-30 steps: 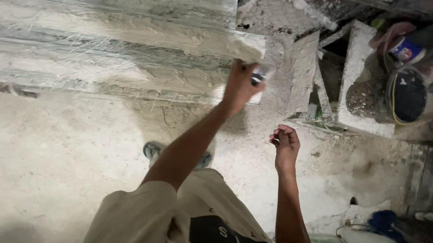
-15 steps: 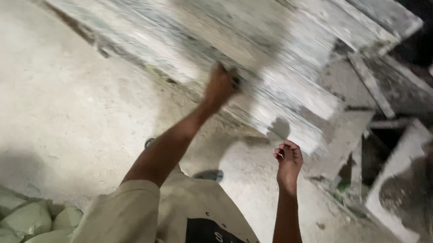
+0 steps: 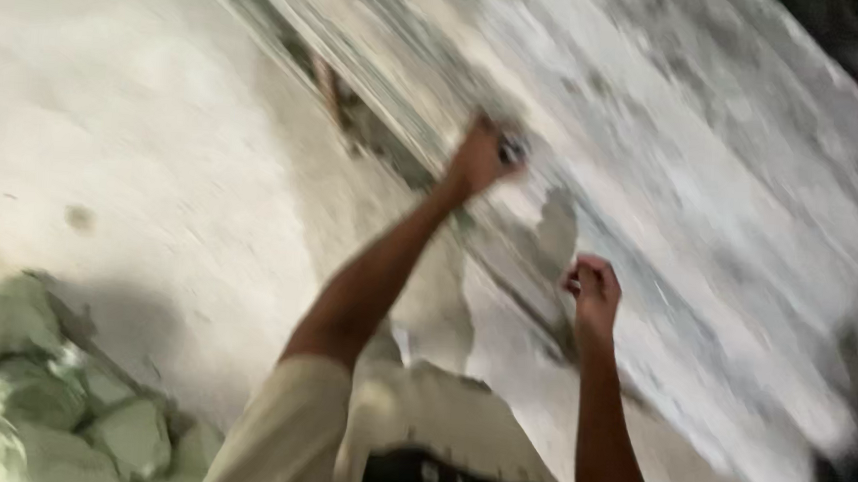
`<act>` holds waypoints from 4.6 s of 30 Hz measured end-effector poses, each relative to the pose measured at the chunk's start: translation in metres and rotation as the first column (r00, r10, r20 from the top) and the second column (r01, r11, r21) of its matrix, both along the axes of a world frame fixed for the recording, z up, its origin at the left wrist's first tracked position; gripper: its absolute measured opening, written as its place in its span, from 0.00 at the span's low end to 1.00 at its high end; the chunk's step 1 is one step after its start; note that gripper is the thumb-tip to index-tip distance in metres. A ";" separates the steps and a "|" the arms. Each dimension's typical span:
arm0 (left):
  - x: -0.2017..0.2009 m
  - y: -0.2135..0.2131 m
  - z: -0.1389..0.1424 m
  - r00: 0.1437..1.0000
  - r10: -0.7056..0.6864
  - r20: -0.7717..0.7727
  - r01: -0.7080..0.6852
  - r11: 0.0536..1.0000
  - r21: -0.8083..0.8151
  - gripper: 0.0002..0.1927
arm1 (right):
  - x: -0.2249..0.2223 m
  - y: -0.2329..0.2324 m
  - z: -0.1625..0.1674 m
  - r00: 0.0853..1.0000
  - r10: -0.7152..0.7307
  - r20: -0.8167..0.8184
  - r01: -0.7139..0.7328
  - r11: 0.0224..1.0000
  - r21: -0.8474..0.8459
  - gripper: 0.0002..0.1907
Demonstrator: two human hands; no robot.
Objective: The person applies white plaster paste by hand onto long decorative molding strips laid on a workbench, rubbing and smoothing the paste along the grooved surfaces of each strip. They work along the length of the moldings and then mix more paste in a bowl with their hand.
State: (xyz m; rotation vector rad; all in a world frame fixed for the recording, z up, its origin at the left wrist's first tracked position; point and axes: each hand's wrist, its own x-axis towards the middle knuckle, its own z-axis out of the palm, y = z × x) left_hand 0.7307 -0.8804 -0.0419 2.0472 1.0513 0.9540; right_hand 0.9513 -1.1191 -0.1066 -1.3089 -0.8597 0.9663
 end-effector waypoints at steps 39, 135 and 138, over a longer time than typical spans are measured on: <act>-0.572 0.815 0.004 0.938 0.346 0.004 -0.344 0.934 0.098 0.28 | -0.480 0.845 -0.013 0.389 -0.007 0.921 -0.345 0.926 0.153 0.08; 0.258 -0.420 -0.034 0.849 0.448 0.281 -0.296 0.843 -0.449 0.35 | 0.448 -0.112 -0.072 -0.149 0.469 0.871 -0.673 0.597 -0.437 0.32; 0.300 -0.454 -0.025 0.883 0.384 0.271 -0.253 0.874 -0.414 0.36 | 0.489 -0.171 -0.071 -0.176 0.411 0.895 -0.666 0.620 -0.415 0.32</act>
